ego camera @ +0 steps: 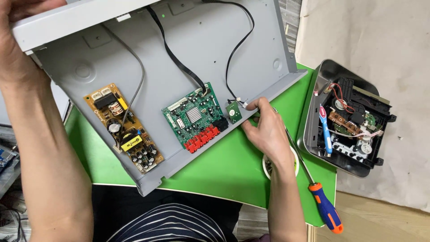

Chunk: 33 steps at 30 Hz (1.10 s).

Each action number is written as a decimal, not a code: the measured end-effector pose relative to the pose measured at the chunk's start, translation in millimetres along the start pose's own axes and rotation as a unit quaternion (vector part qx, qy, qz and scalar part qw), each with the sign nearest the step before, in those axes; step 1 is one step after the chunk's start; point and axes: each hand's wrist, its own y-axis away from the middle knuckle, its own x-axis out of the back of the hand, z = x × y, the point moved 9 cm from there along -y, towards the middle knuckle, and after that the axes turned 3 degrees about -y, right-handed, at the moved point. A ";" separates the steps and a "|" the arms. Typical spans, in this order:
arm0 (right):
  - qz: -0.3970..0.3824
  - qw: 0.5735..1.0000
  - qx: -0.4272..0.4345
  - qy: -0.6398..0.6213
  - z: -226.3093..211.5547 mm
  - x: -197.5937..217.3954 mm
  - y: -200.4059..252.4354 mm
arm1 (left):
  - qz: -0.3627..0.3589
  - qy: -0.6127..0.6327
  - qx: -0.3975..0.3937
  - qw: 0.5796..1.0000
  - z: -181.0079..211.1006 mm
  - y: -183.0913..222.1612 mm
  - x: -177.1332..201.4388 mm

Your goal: Disassembling and inspecting internal components of an electronic device using a screwdriver

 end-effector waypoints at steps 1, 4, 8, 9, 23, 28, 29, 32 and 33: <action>-0.005 1.000 0.012 0.009 0.2 -1.8 -0.2 | -0.012 -0.020 0.000 1.000 -1.7 1.0 -0.8; -0.019 0.999 0.036 0.013 -1.8 -4.1 0.5 | -0.048 -0.057 -0.045 0.996 -12.0 2.3 2.5; -0.029 0.998 0.059 0.009 -4.7 -6.2 -0.5 | -0.072 -0.099 -0.095 0.988 -9.2 5.9 -0.9; -0.029 0.998 0.059 0.008 -4.3 -6.4 -0.4 | -0.072 -0.099 -0.095 0.988 -9.8 4.9 -0.6; -0.023 0.996 0.090 0.010 -9.6 -5.5 0.8 | -0.007 -0.065 0.022 0.998 -18.9 -4.0 4.2; -0.022 0.998 0.063 0.004 -8.0 -6.2 1.6 | 0.051 -0.017 0.073 0.996 -26.0 -8.8 5.2; -0.016 0.998 0.067 0.007 -8.2 -5.8 1.2 | 0.067 0.000 0.103 0.992 -32.3 -10.2 7.1; -0.003 0.996 0.081 0.021 -16.3 -2.5 4.3 | 0.075 -0.036 0.067 0.994 -19.6 -11.6 4.4; -0.005 0.996 0.083 0.019 -18.3 -2.6 5.5 | 0.077 -0.039 0.067 0.994 -25.4 -13.3 8.1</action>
